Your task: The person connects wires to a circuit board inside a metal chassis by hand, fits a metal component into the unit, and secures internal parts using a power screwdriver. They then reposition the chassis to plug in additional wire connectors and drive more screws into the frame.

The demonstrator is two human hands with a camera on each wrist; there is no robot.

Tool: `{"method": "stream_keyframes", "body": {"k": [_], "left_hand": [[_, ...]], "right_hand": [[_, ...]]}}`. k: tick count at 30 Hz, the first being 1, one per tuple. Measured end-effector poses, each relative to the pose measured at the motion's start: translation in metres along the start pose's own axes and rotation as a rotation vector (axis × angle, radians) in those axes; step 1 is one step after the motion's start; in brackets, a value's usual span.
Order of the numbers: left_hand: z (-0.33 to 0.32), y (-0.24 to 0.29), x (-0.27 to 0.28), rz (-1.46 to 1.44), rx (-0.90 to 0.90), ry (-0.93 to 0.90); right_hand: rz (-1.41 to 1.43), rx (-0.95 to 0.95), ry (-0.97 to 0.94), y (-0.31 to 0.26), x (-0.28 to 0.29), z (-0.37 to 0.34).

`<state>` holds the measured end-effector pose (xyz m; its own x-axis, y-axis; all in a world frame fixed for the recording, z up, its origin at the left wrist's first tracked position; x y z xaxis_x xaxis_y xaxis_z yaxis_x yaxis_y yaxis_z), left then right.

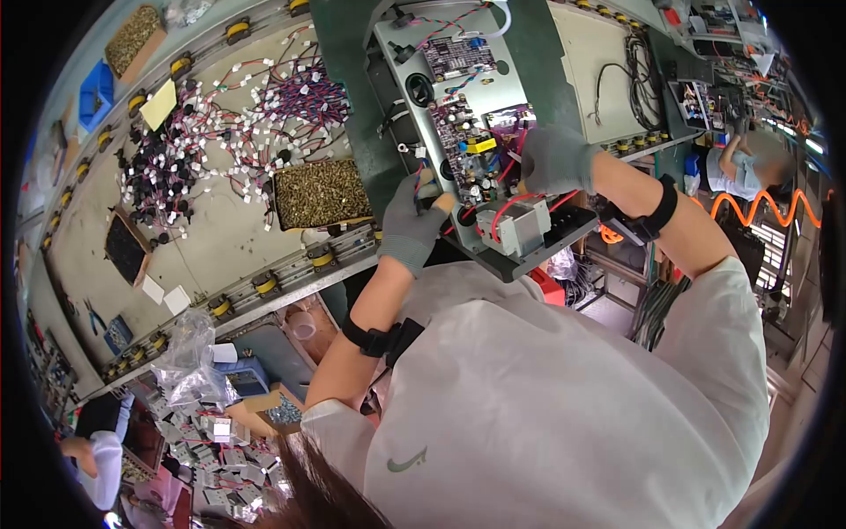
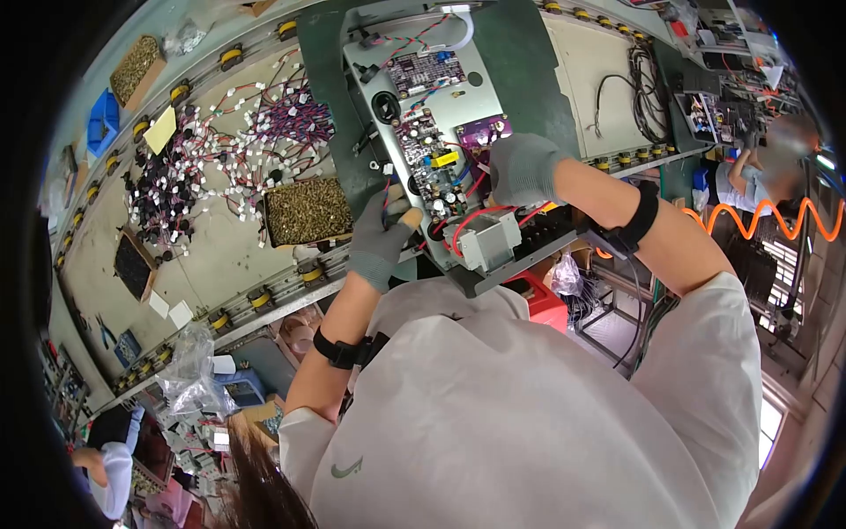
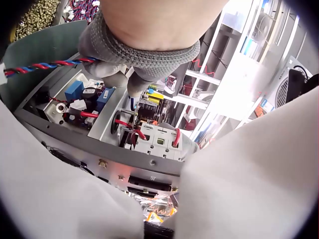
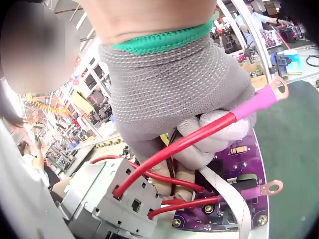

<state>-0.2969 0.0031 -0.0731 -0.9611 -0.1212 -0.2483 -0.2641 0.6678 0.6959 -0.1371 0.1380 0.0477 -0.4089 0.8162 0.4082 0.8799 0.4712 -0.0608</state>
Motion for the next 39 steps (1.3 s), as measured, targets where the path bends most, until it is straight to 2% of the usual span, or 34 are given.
{"method": "stream_keyframes", "body": {"k": [1,2,10,12,15,18,21,25,27,30,33,39], "left_hand": [[0.002,0.000,-0.002,-0.001,-0.068,0.008],[0.002,-0.001,-0.002,-0.005,-0.064,0.014],[0.009,-0.003,0.002,0.051,-0.092,-0.030],[0.008,0.000,-0.001,0.056,-0.108,-0.020],[0.011,-0.003,-0.006,-0.013,0.004,-0.052],[0.017,-0.008,-0.008,0.015,0.018,-0.096],[0.019,-0.006,-0.008,0.052,-0.018,-0.105],[0.019,-0.008,-0.012,0.128,-0.126,-0.049],[0.020,-0.006,-0.013,0.192,-0.179,-0.022],[0.022,-0.012,-0.014,0.248,-0.280,0.041],[0.021,-0.006,-0.012,0.236,-0.211,-0.029],[0.022,-0.006,-0.011,0.291,-0.269,0.018]], "right_hand": [[-0.043,0.024,0.085,0.002,-0.006,0.001],[-0.085,0.048,0.169,0.002,-0.009,0.001],[0.061,-0.120,0.157,-0.008,-0.005,-0.009],[0.130,-0.092,0.054,-0.001,-0.004,-0.005],[0.070,-0.041,-0.044,0.003,-0.005,0.005],[0.058,-0.027,-0.068,0.004,-0.001,0.007],[-0.030,-0.082,-0.092,-0.004,0.005,0.006],[0.052,-0.073,-0.119,0.006,0.002,0.007],[0.101,0.068,0.064,0.019,-0.009,0.004],[0.279,-0.057,0.169,0.021,-0.018,-0.004],[0.316,-0.049,0.177,0.021,-0.018,-0.006],[0.311,-0.031,0.140,0.023,-0.013,-0.006]]}}
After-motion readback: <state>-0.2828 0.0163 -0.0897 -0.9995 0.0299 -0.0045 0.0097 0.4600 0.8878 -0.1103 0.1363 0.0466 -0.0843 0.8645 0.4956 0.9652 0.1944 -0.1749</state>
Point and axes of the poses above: each hand's wrist, its own z-axis towards the middle knuckle, its own x-axis out of the back of the hand, y = z × x, the point moved 1 cm from there along z, towards the middle knuckle, and after that the axes turned 10 degrees about x, right-handed, at the moved point
